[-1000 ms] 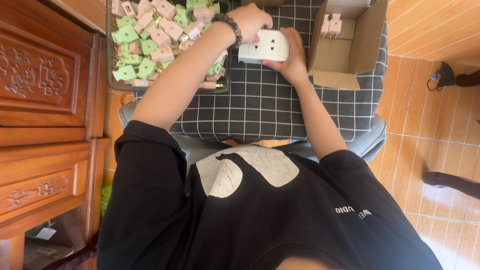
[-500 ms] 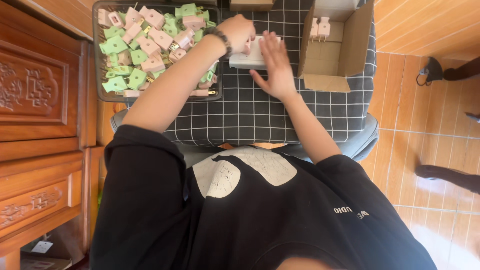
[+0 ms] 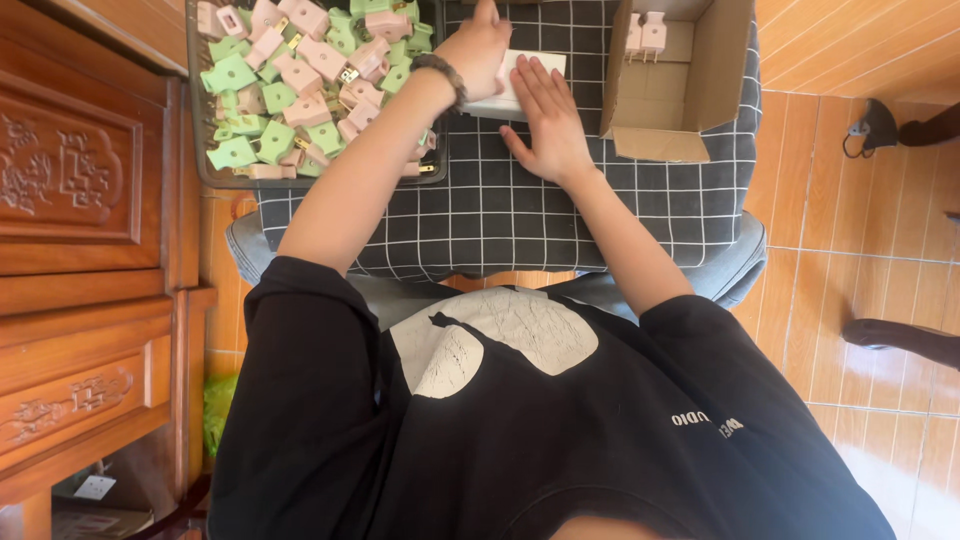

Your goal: The person picks up pink power plug adapters from a tray, places them one at a time into a socket to align their pins, and then places each one into a cardboard box.

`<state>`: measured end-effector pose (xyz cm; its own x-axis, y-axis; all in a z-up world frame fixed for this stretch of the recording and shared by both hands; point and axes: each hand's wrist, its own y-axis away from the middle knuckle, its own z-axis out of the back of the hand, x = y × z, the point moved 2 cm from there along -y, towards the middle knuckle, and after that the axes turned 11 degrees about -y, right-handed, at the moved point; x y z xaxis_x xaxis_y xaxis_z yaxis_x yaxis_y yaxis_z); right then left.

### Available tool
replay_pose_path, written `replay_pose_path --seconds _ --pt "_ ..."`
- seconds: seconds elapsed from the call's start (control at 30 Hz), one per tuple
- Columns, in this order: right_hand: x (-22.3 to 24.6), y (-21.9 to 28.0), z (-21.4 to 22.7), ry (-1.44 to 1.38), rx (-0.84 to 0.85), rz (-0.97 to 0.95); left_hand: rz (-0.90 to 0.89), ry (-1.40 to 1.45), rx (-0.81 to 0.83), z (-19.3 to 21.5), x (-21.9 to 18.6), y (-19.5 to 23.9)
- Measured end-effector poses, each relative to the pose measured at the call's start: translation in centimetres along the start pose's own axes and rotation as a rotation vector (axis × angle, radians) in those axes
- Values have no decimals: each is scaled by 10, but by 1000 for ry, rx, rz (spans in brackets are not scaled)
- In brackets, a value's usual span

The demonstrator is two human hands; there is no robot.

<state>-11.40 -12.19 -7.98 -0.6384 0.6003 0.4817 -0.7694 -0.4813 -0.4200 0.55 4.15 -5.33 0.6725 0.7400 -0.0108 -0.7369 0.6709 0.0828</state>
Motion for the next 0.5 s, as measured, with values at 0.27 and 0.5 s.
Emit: replay_pose_path --seconds 0.27,0.5 --pt "-6 -3 15 -499 38 -161 -19 451 -144 57 -40 44" --pt "59 -5 77 -776 -289 -340 -14 621 -144 77 -76 89"
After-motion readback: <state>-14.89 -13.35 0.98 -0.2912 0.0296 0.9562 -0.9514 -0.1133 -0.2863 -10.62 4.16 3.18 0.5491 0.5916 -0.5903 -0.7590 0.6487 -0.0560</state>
